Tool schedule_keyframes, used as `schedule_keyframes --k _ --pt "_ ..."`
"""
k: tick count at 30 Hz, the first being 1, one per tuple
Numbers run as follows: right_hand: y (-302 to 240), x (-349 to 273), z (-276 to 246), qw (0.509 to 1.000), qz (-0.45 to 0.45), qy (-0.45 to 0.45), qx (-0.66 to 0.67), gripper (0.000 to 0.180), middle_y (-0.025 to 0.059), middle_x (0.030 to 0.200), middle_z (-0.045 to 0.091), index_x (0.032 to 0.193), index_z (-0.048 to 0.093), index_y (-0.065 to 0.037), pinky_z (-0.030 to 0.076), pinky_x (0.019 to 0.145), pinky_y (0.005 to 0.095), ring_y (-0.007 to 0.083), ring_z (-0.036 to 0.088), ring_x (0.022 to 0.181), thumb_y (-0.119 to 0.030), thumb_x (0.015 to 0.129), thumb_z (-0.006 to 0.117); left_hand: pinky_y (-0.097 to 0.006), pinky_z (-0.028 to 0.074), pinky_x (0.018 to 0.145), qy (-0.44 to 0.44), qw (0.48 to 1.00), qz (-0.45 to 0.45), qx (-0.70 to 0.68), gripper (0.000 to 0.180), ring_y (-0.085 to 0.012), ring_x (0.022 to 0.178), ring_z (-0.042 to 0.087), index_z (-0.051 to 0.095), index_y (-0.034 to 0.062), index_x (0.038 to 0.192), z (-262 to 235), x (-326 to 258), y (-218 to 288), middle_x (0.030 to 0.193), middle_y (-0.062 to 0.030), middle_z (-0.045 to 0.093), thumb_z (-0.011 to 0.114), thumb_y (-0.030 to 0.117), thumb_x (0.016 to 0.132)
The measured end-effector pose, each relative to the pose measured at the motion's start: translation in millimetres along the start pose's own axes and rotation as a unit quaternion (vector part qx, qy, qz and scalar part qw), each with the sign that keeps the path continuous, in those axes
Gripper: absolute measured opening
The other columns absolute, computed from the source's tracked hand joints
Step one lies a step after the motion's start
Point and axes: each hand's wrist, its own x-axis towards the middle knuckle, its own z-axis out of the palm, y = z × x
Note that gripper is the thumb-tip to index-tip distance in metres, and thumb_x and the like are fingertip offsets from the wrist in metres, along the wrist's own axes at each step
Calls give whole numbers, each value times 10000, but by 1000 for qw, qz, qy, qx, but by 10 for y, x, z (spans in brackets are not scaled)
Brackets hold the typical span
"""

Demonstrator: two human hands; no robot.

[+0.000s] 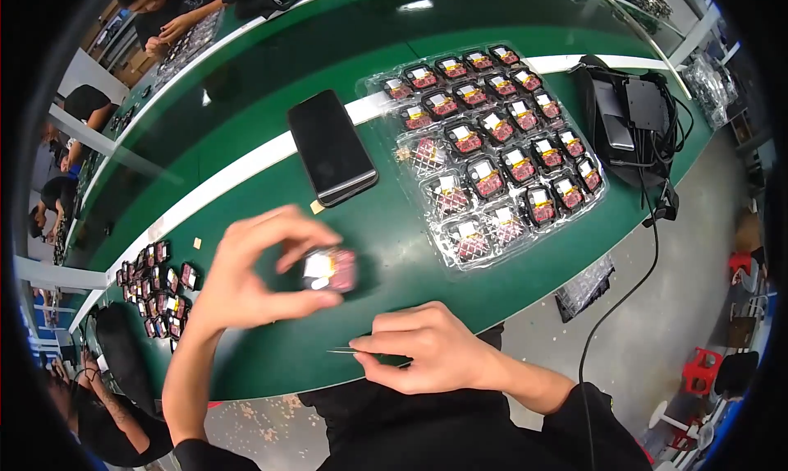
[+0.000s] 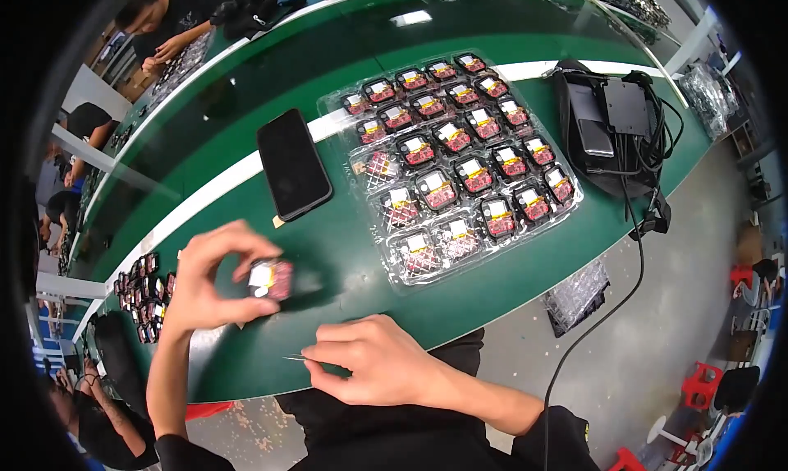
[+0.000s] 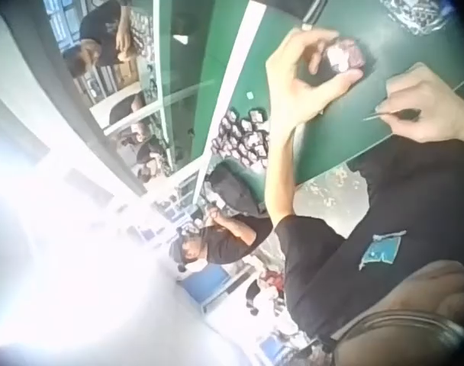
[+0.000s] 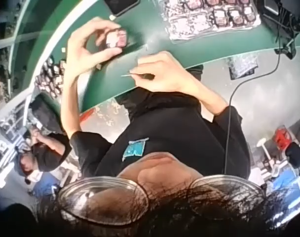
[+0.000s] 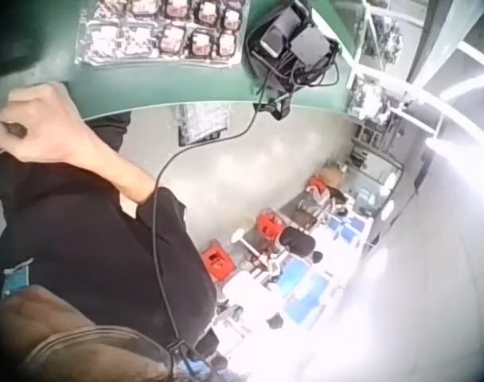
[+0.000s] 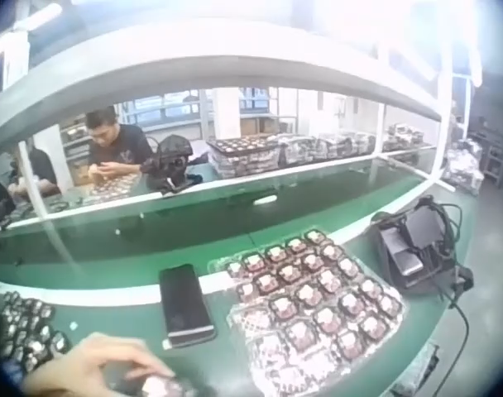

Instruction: Assembling small electronic watch components using tweezers at a production line bench.

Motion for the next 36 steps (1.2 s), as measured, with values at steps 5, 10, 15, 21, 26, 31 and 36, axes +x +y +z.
schedule_keyframes --k 5,10,15,21,26,31,36 --pt "14 -8 26 999 -29 4 -29 141 37 767 675 971 829 -43 518 549 364 226 660 617 -71 839 869 -353 526 727 -113 985 123 40 467 -209 831 663 754 54 1184 506 913 214 987 -66 703 967 238 811" --pt "-36 39 23 1000 2 -3 -23 137 40 756 669 979 834 -47 518 556 373 238 646 603 -72 846 860 -497 468 1085 -138 946 242 167 458 -339 1343 542 710 93 1281 860 1291 158 1406 -97 599 871 272 892" --pt "-62 30 14 1000 1 10 -12 184 49 724 648 1000 846 -48 509 547 365 228 623 565 -49 819 873 -549 443 1144 -96 955 239 145 574 -382 1422 502 673 116 1464 806 1155 41 1555 -149 531 838 212 923" --pt "-50 0 -2 999 33 4 -26 162 36 704 632 953 834 -39 508 528 355 217 615 543 -46 797 878 -482 516 1100 87 964 92 233 483 -378 1275 638 716 80 1379 -27 297 -223 1385 -144 665 845 199 928" --pt "-123 73 90 998 48 23 -30 171 27 657 653 942 866 -50 403 460 302 143 542 466 -42 773 885 -469 524 1117 155 868 -204 425 437 -383 1291 654 735 68 1336 -1018 -993 -574 1312 -164 710 795 152 911" --pt "-126 103 115 998 40 25 -52 187 24 668 657 961 867 -54 399 459 300 141 542 471 -37 775 885 -476 523 1142 113 861 -296 398 490 -392 1321 658 729 70 1365 -1483 -1656 -585 1367 -187 734 725 96 875" --pt "-141 115 130 996 50 23 -68 200 23 671 657 977 868 -52 395 460 293 129 536 474 -27 779 885 -484 542 1062 104 863 -282 407 413 -384 1213 694 737 71 1321 -1564 -1704 -745 1239 -144 760 822 166 928"
